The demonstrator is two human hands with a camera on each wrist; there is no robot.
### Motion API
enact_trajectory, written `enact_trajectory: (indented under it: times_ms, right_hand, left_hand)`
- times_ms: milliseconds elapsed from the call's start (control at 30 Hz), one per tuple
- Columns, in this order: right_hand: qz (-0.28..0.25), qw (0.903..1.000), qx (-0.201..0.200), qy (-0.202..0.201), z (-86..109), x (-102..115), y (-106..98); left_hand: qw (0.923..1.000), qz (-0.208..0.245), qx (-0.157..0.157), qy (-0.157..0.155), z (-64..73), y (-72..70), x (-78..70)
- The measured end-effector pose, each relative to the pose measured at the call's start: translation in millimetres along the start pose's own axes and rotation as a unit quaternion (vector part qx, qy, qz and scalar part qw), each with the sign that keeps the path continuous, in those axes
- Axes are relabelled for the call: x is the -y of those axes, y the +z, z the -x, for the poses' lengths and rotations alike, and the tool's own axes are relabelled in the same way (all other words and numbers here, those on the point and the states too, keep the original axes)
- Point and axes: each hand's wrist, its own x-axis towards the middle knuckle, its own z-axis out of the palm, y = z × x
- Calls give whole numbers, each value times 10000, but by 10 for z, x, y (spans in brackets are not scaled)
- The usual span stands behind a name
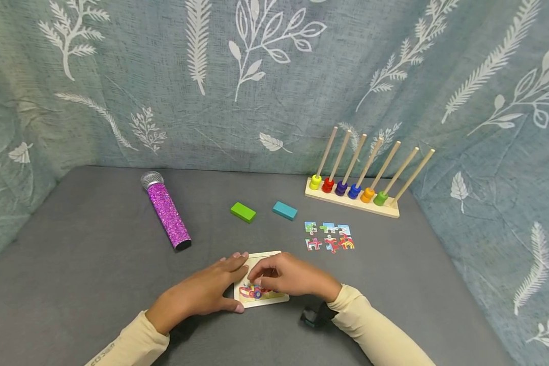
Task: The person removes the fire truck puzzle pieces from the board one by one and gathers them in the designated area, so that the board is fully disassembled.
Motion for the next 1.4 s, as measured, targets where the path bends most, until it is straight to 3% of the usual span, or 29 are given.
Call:
enact_trajectory:
  times_ms: [200,567,867,1067,1400]
  right_hand:
    - [21,9998,35,-213,-70,-41,45]
    - [203,9996,-66,-165,-61,-47,47]
    - [195,9997,-68,-155,-49,-24,64]
    - [705,9973,-173,-133,-32,-3,101]
    - [1104,9913,-329,-639,-23,-3,127]
  left_hand:
    - [10000,80,-37,2,-26,-22,4]
    - [9995,199,222,95,-4,-70,61]
    - [9998,74,166,40,-28,-83,26]
    - [9997,116,206,-38,-21,-57,18]
    - [9999,105,122,11,-4,-21,24]
